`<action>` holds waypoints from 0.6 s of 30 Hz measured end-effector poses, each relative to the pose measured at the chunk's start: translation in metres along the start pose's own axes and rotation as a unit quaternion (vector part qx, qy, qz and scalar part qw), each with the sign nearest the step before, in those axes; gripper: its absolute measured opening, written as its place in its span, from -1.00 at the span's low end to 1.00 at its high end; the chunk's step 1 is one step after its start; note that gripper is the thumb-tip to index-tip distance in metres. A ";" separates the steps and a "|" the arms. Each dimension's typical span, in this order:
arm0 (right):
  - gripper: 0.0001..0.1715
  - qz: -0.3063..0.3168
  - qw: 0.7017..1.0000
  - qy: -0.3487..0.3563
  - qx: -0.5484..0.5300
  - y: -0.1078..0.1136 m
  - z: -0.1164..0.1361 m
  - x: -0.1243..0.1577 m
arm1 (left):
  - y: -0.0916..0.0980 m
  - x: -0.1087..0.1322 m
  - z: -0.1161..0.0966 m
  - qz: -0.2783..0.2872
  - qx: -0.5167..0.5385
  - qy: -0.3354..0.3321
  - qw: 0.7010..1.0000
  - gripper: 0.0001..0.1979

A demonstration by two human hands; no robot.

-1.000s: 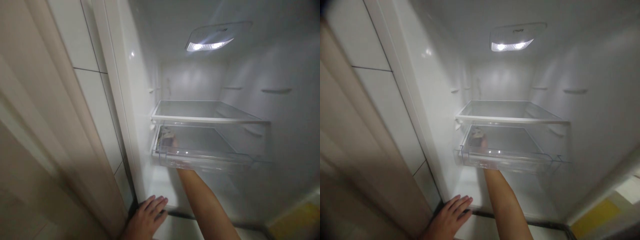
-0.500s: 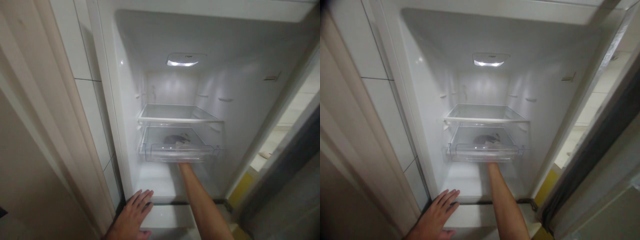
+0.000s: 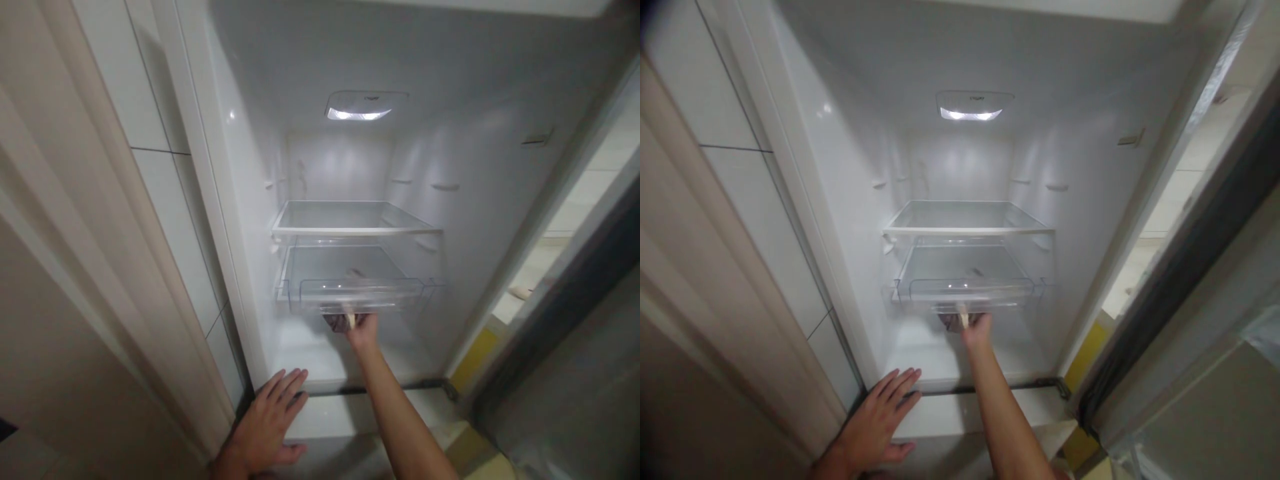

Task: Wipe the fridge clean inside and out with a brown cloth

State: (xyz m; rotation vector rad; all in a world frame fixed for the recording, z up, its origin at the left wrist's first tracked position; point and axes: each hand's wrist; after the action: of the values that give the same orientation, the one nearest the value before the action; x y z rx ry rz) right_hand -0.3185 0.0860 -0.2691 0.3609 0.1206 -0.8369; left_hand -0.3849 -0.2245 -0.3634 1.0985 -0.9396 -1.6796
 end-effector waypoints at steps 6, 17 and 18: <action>-0.19 -0.232 0.967 -0.096 0.036 0.075 -0.037 0.055 | 0.005 -0.002 -0.001 -0.039 -0.034 -0.004 0.999 -0.17; -0.48 0.120 0.878 0.023 0.464 -0.025 0.008 0.027 | 0.004 -0.002 -0.005 -0.032 -0.030 0.005 0.999 -0.16; -0.49 0.134 0.872 0.031 0.470 -0.036 0.009 0.017 | 0.003 -0.002 -0.005 -0.030 -0.029 0.006 0.999 -0.14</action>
State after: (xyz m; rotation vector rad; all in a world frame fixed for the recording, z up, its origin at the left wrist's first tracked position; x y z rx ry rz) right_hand -0.3339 0.0491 -0.2746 1.2969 -0.2937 -0.5537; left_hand -0.3790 -0.2244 -0.3619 1.1060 -0.8517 -1.7357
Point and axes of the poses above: each hand's wrist, its own x-axis away from the middle knuckle, its own y-axis out of the back of the hand, z = x × y, and after that the axes turned 9 degrees about -y, right-handed
